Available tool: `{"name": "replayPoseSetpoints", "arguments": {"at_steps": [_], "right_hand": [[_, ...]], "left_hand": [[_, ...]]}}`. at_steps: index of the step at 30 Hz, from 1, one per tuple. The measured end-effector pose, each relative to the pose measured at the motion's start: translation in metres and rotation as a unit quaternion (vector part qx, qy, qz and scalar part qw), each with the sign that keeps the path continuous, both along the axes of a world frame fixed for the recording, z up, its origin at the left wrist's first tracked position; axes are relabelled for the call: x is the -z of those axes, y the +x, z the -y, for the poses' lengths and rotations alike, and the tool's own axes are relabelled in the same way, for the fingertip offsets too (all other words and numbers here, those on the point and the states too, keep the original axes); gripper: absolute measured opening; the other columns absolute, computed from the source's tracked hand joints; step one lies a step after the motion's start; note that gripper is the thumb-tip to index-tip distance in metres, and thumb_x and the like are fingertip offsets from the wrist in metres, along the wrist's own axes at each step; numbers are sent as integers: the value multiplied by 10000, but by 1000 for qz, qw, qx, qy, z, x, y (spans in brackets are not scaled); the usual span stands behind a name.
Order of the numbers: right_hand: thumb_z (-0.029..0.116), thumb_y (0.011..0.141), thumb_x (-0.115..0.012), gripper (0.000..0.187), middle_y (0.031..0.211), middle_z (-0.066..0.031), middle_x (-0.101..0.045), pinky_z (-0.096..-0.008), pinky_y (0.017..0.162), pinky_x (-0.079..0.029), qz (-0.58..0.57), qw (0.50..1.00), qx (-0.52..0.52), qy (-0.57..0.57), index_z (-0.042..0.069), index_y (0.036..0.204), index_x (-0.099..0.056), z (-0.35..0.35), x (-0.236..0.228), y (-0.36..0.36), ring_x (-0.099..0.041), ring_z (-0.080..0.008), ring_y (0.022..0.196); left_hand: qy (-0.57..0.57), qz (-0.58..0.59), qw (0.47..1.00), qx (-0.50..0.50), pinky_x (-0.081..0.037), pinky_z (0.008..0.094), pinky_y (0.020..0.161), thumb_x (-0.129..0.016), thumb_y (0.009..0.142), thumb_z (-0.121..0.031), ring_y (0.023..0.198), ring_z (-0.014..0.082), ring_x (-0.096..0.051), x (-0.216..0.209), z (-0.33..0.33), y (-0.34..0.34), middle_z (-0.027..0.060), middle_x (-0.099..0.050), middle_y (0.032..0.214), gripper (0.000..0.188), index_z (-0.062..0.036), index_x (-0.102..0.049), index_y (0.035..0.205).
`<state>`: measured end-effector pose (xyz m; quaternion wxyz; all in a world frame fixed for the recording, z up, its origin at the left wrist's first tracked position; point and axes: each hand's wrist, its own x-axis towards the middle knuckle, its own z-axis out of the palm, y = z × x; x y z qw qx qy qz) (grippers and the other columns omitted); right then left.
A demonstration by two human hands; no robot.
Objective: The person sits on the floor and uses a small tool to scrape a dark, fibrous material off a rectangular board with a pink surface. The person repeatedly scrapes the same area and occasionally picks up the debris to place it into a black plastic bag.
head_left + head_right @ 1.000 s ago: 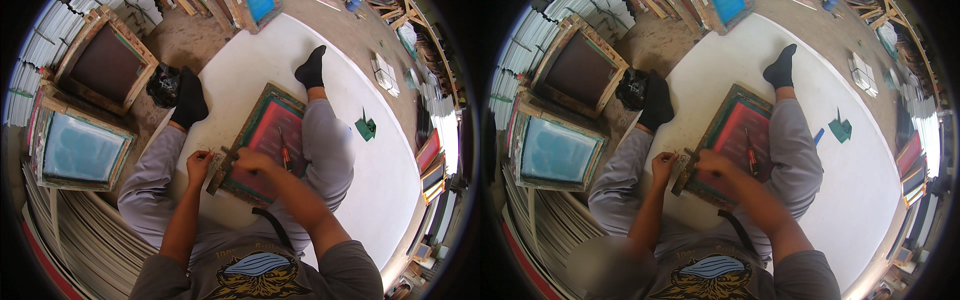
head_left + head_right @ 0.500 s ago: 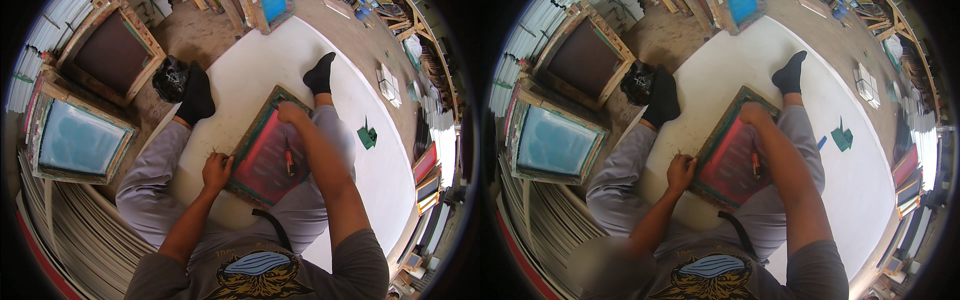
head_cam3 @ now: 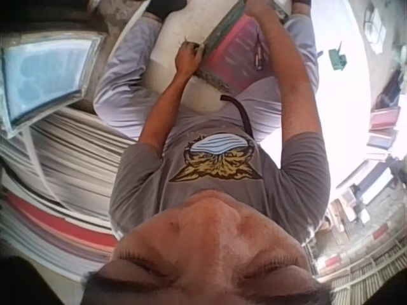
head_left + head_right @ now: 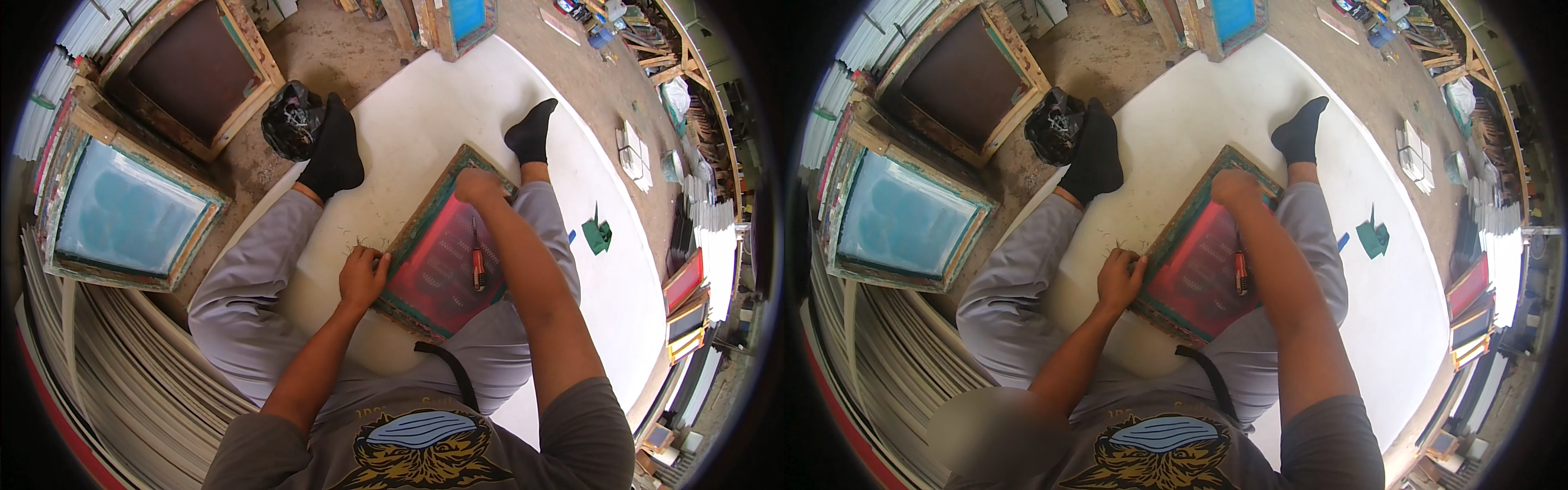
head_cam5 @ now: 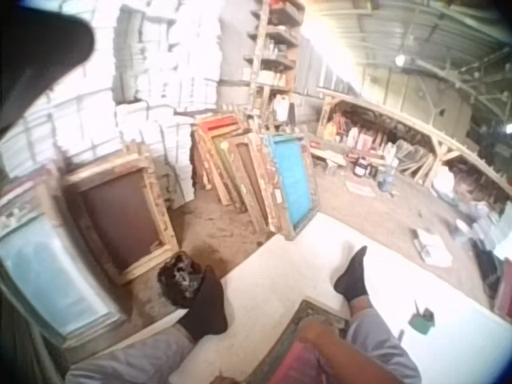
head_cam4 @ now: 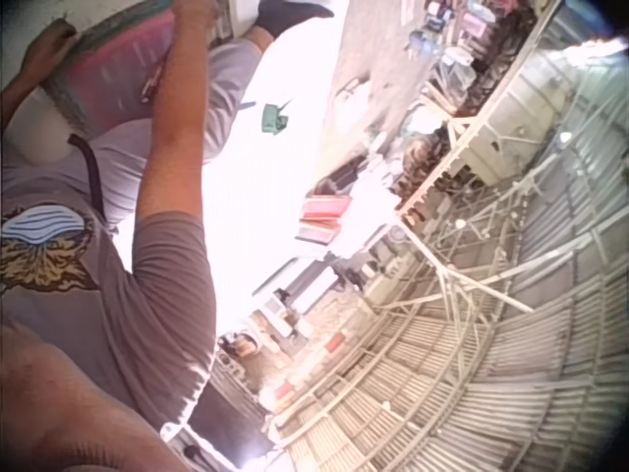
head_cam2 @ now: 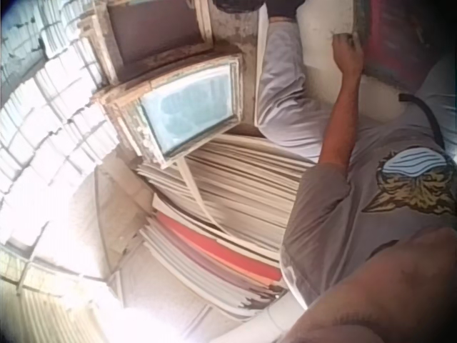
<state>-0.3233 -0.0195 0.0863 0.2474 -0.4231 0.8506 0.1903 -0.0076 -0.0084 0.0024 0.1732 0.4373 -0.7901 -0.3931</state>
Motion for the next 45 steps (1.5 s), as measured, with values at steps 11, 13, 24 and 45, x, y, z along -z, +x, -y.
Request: {"name": "replayPoseSetpoints", "arguments": {"at_steps": [11, 13, 24, 45], "right_hand": [[109, 860, -587, 309, 1164, -302, -694, -497, 942, -553, 39, 968, 187, -161, -40, 1099, -714, -35, 50, 0, -677, -435, 1121], [106, 845, -595, 317, 1141, -318, -693, -495, 938, -550, 52, 962, 196, -182, -51, 1099, -704, -40, 54, -2, -678, -445, 1106], [130, 788, -671, 235, 965, -253, -723, -501, 830, -545, 72, 921, 254, -287, 29, 992, -727, -62, 78, 19, -707, -424, 960], [396, 1026, -600, 390, 839, -124, -719, -334, 483, -512, 614, 758, 220, -24, 11, 1086, -601, -75, 29, 155, -700, -191, 631]], "left_hand": [[-10, 11, 1000, 5, -542, 416, 770, -685, 956, -327, 888, 305, -675, -2, -1, 0, 106, -657, 967, 272, -60, -733, 933], [-8, 17, 1000, 6, -537, 414, 779, -683, 958, -325, 900, 310, -675, -5, -1, -1, 110, -658, 973, 274, -56, -733, 938], [7, 16, 1000, 4, -524, 410, 821, -681, 958, -306, 939, 332, -669, -3, -2, 1, 122, -668, 989, 260, -52, -735, 952], [475, -223, 846, -96, -308, 219, 489, -611, 1052, -354, 535, 47, -446, 9, 32, 14, -27, -636, 738, 336, -48, -728, 979]]}}
